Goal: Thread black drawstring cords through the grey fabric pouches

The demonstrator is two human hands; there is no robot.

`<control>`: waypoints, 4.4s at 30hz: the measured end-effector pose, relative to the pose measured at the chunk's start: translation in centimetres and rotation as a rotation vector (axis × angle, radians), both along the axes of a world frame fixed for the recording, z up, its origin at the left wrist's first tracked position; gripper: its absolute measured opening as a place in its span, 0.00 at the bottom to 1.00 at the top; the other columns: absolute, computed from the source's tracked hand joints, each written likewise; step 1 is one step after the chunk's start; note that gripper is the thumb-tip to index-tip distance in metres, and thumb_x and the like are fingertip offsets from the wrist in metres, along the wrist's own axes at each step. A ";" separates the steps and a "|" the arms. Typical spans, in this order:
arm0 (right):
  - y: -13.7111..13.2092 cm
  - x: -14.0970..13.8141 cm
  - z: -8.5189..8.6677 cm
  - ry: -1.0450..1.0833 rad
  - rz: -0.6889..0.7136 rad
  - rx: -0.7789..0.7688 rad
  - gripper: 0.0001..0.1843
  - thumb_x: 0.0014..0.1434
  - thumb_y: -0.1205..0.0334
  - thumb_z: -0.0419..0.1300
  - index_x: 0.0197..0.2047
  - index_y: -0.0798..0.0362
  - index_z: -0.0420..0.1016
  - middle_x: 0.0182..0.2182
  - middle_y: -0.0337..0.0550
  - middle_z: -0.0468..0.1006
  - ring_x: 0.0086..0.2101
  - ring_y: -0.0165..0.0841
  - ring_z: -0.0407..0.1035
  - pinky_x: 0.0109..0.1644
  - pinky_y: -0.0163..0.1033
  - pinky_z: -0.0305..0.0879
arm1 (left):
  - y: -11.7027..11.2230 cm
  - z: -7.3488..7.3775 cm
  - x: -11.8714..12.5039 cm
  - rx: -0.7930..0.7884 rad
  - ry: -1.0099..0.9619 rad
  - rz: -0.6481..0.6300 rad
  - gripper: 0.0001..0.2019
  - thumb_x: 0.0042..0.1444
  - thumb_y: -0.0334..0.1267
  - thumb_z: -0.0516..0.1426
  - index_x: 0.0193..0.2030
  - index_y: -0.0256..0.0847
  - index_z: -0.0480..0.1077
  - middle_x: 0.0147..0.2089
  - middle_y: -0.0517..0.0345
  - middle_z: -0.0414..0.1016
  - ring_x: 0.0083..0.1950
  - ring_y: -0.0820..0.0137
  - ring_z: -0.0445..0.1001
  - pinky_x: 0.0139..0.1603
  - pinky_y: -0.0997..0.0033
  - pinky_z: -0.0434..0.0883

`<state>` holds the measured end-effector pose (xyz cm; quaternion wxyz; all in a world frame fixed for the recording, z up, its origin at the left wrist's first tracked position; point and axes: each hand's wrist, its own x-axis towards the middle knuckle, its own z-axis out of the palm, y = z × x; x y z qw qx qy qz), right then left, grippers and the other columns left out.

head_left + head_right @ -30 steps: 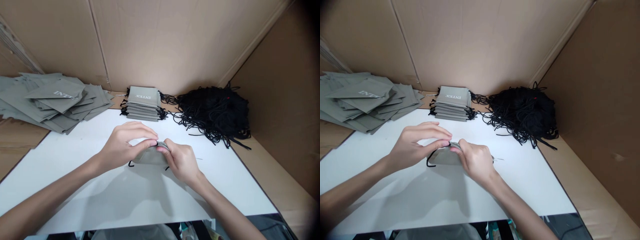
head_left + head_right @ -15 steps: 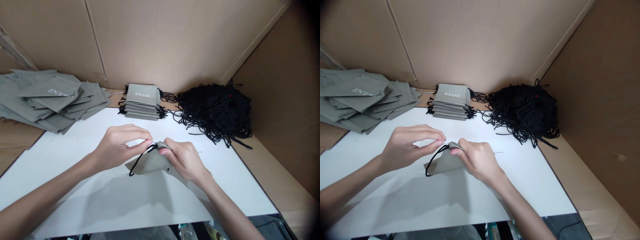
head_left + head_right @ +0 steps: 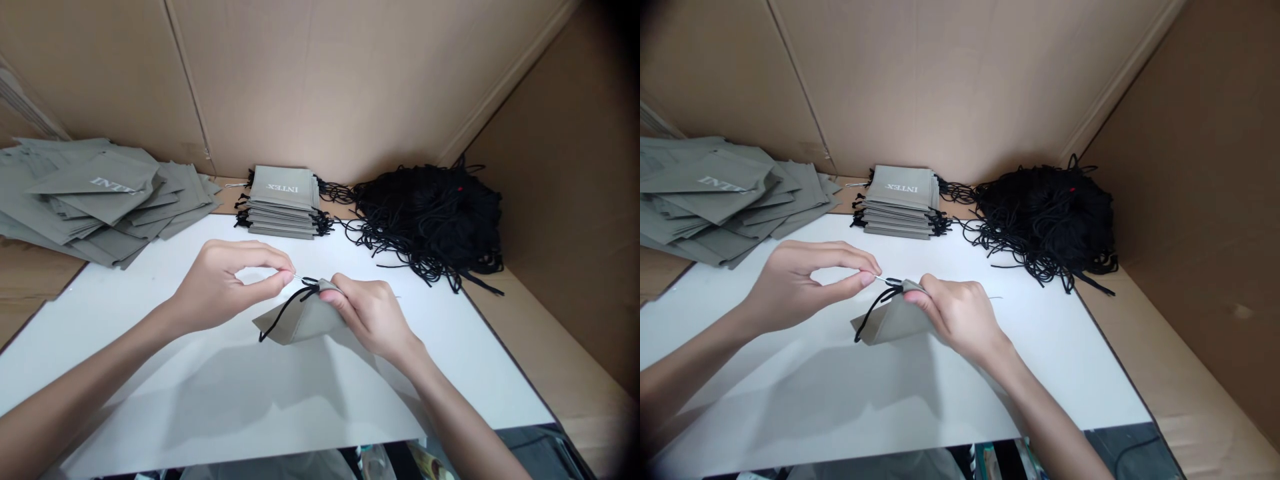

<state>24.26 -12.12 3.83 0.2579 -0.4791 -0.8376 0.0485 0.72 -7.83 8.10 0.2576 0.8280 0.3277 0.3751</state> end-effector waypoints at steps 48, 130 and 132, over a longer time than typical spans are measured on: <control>0.8 -2.6 -2.0 -0.407 -0.134 0.032 0.21 0.74 0.52 0.46 0.34 0.55 0.69 0.25 0.41 0.77 0.26 0.34 0.74 0.24 0.40 0.43 | 2.6 -4.9 0.5 -0.401 0.150 0.101 0.18 0.64 0.56 0.52 0.39 0.44 0.71 0.40 0.57 0.76 0.42 0.64 0.73 0.38 0.73 0.68; 0.5 0.7 0.6 0.286 0.049 -0.641 0.27 0.68 0.43 0.50 0.24 0.52 0.54 0.21 0.33 0.53 0.24 0.26 0.49 0.27 0.33 0.48 | 1.7 -3.1 0.3 0.428 0.450 -0.141 0.14 0.67 0.35 0.51 0.43 0.53 0.78 0.48 0.61 0.82 0.50 0.66 0.78 0.63 0.54 0.71; 0.5 0.6 0.6 0.371 0.079 -0.762 0.27 0.67 0.41 0.51 0.24 0.52 0.54 0.22 0.33 0.52 0.24 0.26 0.48 0.26 0.33 0.47 | 1.5 -3.1 0.4 0.397 0.474 -0.195 0.14 0.67 0.36 0.51 0.41 0.52 0.78 0.47 0.60 0.82 0.47 0.65 0.80 0.59 0.55 0.75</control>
